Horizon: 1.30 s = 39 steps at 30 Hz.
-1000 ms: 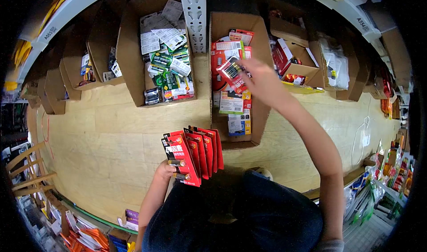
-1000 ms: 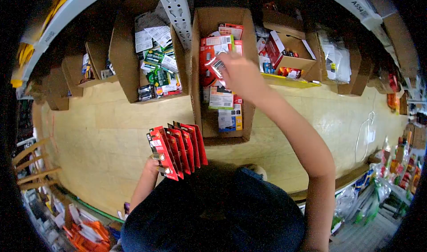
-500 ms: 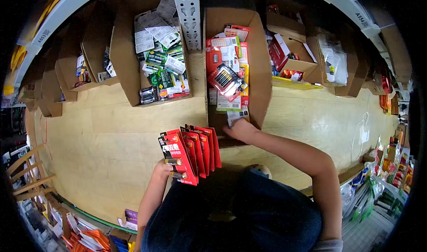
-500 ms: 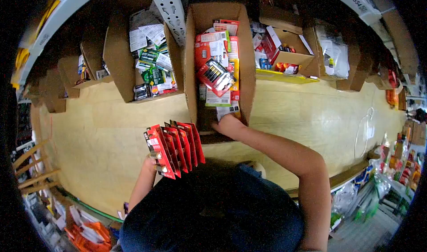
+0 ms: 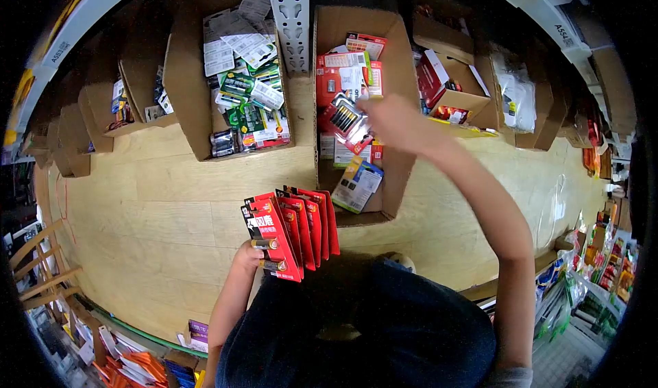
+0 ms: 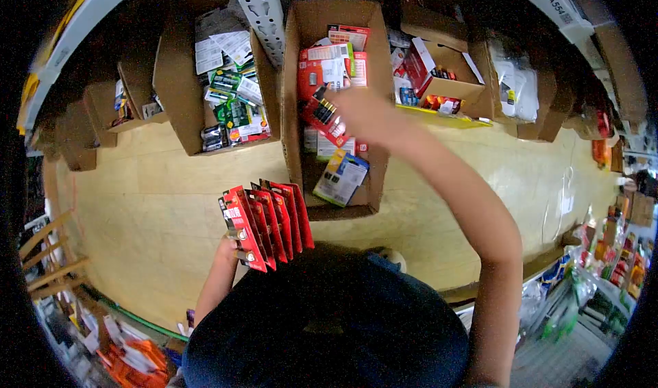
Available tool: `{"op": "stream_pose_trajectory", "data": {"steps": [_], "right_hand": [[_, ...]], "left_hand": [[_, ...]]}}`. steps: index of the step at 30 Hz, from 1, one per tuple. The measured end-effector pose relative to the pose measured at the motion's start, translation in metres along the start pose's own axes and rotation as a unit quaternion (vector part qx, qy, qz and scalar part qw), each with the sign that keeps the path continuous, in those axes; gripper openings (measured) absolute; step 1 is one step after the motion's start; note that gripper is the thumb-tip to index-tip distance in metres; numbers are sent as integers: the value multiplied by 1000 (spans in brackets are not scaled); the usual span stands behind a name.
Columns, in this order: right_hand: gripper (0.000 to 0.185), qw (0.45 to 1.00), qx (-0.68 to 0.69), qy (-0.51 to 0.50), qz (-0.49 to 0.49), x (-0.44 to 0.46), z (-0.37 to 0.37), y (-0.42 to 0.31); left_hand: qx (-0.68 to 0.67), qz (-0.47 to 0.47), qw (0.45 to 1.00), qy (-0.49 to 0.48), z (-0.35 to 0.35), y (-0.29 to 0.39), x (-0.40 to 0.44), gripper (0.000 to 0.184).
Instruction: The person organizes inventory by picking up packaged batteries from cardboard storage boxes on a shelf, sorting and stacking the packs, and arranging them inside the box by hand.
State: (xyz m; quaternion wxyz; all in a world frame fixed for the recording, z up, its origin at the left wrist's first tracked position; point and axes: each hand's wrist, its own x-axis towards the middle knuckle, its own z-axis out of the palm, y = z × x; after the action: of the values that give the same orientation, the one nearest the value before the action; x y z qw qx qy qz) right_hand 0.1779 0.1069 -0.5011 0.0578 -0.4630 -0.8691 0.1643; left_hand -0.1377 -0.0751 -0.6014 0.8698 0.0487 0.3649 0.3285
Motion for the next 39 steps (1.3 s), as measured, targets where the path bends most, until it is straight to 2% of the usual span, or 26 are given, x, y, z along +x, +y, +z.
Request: {"op": "stream_pose_trajectory", "data": {"steps": [1,2,3,4,5,6,8,10,12,13,14,16,17,18,20,24,25,27,28,30,32,33,34,36,38,39], "right_hand": [[24,995,50,-82,-5,-6,10,-15],[34,965,-36,-258,42,-4,30,-26],[39,937,-72,-343,15,-8,53,-32],[25,956,-73,-284,19,-20,80,-33],[23,946,-142,-291,-24,-26,86,-40],[23,946,-139,-293,-25,-33,94,-43],[21,963,-160,-125,-178,-43,109,-40],[19,951,-182,-160,-192,-47,118,-33],[16,960,-168,-48,-218,-48,123,-25],[17,950,-165,-141,-226,-48,117,-23],[17,950,-168,-141,-222,-49,112,-24],[20,917,-175,-294,-205,-50,98,-26],[16,944,-134,-200,-227,-50,80,-25],[16,943,-137,-203,-226,-48,62,-24],[12,981,-102,-93,-136,-34,16,-25],[19,964,-255,10,-74,11,-20,-6],[19,964,-256,12,-74,21,-15,5],[17,954,-283,79,-64,34,10,26],[17,954,-281,79,-63,32,20,29],[15,941,-339,-10,-19,28,34,35],[13,951,-304,-25,-41,12,20,16],[14,993,-120,0,11,2,7,-3],[15,995,68,23,65,-10,1,-18],[25,929,339,-86,120,-37,3,-38],[35,816,514,-197,174,-57,1,-60],[38,806,538,-189,159,-63,4,-67]], "left_hand": [[1,1,1000,-2,1,1,1,66],[1,-1,1000,-3,0,1,0,66],[0,-1,1000,-4,-1,0,0,66],[1,-2,1000,-3,-1,0,0,66],[1,-2,1000,-2,-1,0,-1,66],[0,-3,1000,1,-2,-1,-3,66],[3,-2,1000,2,-2,1,-4,66],[5,-4,1000,2,-2,0,-3,67],[6,-6,1000,0,-2,1,-1,67],[7,-5,1000,-1,-2,0,-1,67],[8,-6,1000,-2,-3,1,0,67],[10,-6,1000,-5,-3,0,3,67],[12,-6,1000,-7,-2,1,5,67],[13,-6,1000,-7,-2,1,6,67],[17,-8,1000,-11,-1,0,7,68],[26,-15,999,-21,2,0,7,68],[31,-14,999,-23,3,0,7,68],[37,-17,999,-29,3,-2,6,68],[44,-18,998,-33,4,-3,6,68],[60,-22,997,-42,8,-3,6,69],[80,-17,995,-51,16,-3,4,69],[84,-17,995,-55,23,0,3,69],[90,-15,994,-61,31,2,2,69],[84,-25,994,-61,45,6,5,70],[104,-29,992,-60,46,4,11,71],[129,-33,990,-42,50,4,14,69]]}}
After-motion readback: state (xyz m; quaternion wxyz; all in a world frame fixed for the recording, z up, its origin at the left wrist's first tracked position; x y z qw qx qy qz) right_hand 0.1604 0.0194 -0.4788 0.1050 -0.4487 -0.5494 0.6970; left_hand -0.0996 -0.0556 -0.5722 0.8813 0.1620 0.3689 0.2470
